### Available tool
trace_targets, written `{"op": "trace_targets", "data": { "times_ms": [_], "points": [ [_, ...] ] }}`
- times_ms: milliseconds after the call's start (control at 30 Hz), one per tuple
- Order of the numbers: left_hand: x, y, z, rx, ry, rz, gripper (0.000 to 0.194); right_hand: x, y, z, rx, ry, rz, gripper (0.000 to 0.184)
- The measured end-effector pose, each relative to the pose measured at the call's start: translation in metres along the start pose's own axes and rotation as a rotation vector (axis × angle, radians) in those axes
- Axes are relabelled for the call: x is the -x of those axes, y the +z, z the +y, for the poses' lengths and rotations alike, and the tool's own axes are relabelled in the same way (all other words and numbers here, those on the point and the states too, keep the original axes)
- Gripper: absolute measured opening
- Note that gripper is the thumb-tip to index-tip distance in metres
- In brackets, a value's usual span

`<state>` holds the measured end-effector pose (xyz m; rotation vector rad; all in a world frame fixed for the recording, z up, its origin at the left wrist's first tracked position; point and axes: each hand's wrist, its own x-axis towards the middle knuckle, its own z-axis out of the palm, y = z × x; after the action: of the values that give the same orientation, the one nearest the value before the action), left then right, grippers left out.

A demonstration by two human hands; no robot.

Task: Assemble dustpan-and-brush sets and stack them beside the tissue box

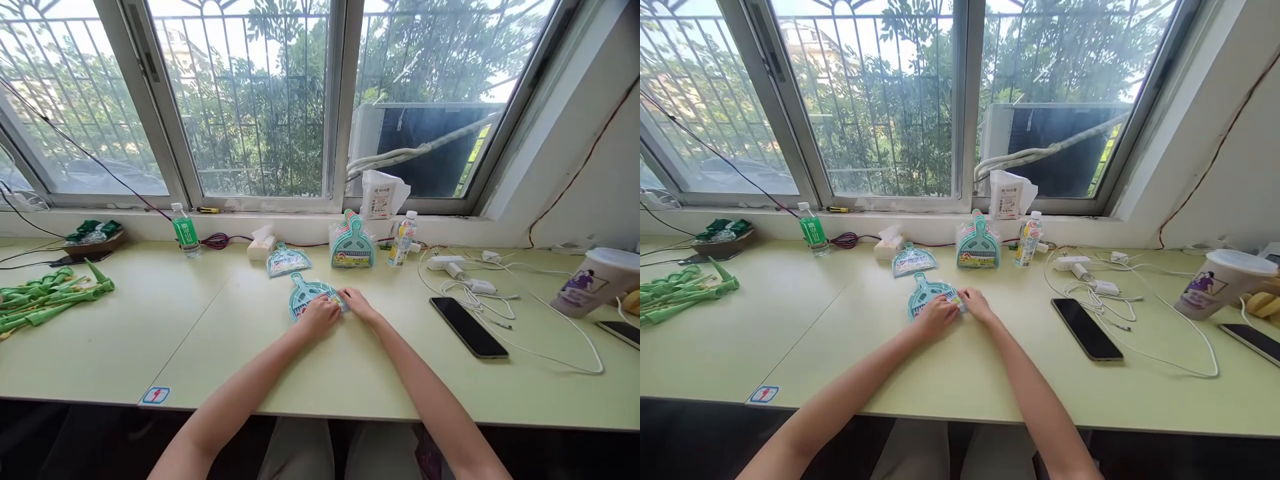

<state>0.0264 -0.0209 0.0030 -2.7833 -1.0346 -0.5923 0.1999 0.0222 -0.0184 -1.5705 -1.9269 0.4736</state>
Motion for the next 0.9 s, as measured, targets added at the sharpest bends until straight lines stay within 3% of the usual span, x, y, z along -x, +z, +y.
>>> {"op": "trace_targets", "data": {
  "times_ms": [100,200,300,400,467,533,600,667,767,833,900],
  "points": [
    [0.004,-0.001,-0.010,0.030,0.129,0.014,0.030,0.001,-0.008,-0.004,0.011,0.162,-0.050,0.053],
    [0.006,0.000,-0.012,0.037,0.210,0.019,0.030,0.005,-0.011,-0.012,0.019,0.266,-0.126,0.039],
    [0.007,0.002,-0.006,0.092,0.218,0.051,0.028,0.010,-0.011,-0.018,-0.011,0.252,-0.225,0.039],
    [0.007,0.000,-0.001,0.157,0.192,0.051,0.025,0.014,-0.009,-0.024,0.040,0.185,-0.235,0.028],
    [0.007,-0.003,-0.002,0.183,0.097,0.053,0.023,0.015,-0.008,-0.027,0.089,0.159,-0.225,0.021],
    [0.006,-0.008,-0.009,0.217,-0.082,0.124,0.023,0.016,-0.007,-0.030,0.127,0.143,-0.182,0.019],
    [0.004,-0.014,-0.020,0.272,-0.290,0.279,0.023,0.016,-0.008,-0.031,0.181,0.130,-0.090,0.020],
    [0.003,-0.019,-0.037,0.339,-0.413,0.444,0.021,0.017,-0.010,-0.032,0.246,0.116,0.018,0.023],
    [0.002,-0.018,-0.063,0.490,-0.572,0.559,0.042,0.019,-0.014,-0.032,0.308,0.090,0.171,0.026],
    [0.003,-0.014,-0.077,0.644,-0.747,0.579,0.062,0.020,-0.016,-0.032,0.332,0.078,0.261,0.027],
    [0.005,-0.010,-0.085,0.883,-0.860,0.540,0.068,0.022,-0.016,-0.032,0.345,0.062,0.325,0.028]
  ]
}}
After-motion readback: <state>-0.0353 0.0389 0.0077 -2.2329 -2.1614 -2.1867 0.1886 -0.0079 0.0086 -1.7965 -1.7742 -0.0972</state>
